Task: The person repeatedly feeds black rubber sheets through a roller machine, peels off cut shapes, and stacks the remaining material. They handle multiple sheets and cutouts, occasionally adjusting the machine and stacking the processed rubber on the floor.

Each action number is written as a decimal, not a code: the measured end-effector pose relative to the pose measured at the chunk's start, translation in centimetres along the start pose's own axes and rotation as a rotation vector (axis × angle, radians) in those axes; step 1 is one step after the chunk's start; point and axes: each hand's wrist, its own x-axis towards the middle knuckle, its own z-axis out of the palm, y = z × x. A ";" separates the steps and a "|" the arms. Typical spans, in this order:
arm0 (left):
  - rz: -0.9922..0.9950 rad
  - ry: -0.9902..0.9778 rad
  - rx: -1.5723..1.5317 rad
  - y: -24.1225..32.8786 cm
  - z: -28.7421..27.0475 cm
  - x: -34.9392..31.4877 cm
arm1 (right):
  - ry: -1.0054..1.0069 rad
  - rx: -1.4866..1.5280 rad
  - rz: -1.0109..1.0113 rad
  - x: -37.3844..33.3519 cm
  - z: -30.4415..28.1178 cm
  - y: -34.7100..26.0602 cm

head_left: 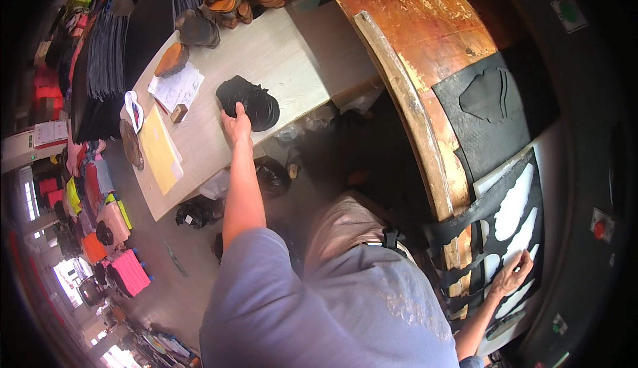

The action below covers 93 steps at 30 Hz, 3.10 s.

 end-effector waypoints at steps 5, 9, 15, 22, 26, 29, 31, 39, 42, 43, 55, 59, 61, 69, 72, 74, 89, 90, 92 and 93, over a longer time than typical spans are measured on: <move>0.001 -0.131 0.133 -0.6 -0.7 3.1 | 0.016 0.051 -0.042 0.0 0.3 0.4; 0.096 0.068 0.505 2.5 -1.7 1.7 | 0.074 0.167 0.016 0.0 0.7 -1.4; 0.686 -0.535 -0.340 16.1 5.0 -19.3 | 0.148 0.234 -0.069 -0.2 -2.9 -1.2; 1.044 -1.216 0.036 25.5 7.0 -46.3 | 0.203 -0.429 0.625 -7.6 -15.0 13.3; 0.998 -1.087 0.175 26.1 7.7 -48.5 | 0.087 -0.248 0.709 -10.5 -15.2 18.3; 0.876 -1.151 0.132 25.4 9.0 -47.7 | 0.198 -0.234 0.634 -10.9 -14.7 19.4; 0.868 -1.230 0.123 25.0 9.5 -46.3 | 0.169 -0.206 0.666 -11.2 -15.3 20.2; 0.683 -1.089 0.082 22.6 6.3 -37.1 | 0.305 -0.250 0.549 -15.8 -18.2 16.2; 0.537 -1.146 -0.073 24.0 8.1 -37.0 | 0.255 0.057 0.557 -17.3 -13.7 6.5; 0.464 -1.207 -0.099 25.0 8.8 -37.4 | 0.374 -0.012 0.362 -17.0 -12.0 3.9; 0.816 -1.893 -0.163 30.8 9.4 -48.2 | 0.450 0.789 1.019 -31.4 -14.7 -9.8; 0.886 -2.093 -0.191 31.2 7.5 -55.2 | 0.877 0.910 1.155 -38.2 -13.8 -14.3; 0.953 -2.160 -0.203 30.7 6.1 -59.1 | 1.051 0.810 1.177 -42.1 -15.1 -15.9; 0.929 -2.661 -0.256 23.5 -4.7 -73.3 | 1.401 0.300 1.258 -56.2 -22.5 -23.2; 0.872 -2.806 -0.146 19.7 -9.7 -75.8 | 1.477 0.074 1.237 -60.4 -23.9 -26.6; 0.801 -2.969 -0.102 17.5 -12.3 -77.1 | 1.604 0.005 1.301 -62.5 -24.0 -29.8; -0.104 -3.776 0.918 3.7 -31.5 -81.5 | 1.905 -0.876 1.593 -72.8 -28.0 -55.8; -0.178 -3.717 1.021 2.0 -33.2 -81.7 | 1.783 -0.883 1.670 -74.2 -29.2 -56.6; -0.227 -3.634 1.122 -1.9 -36.7 -82.1 | 1.890 -0.827 1.609 -78.5 -31.2 -57.0; -0.224 -3.624 1.136 -4.2 -38.5 -82.5 | 1.875 -0.774 1.586 -81.3 -31.9 -56.9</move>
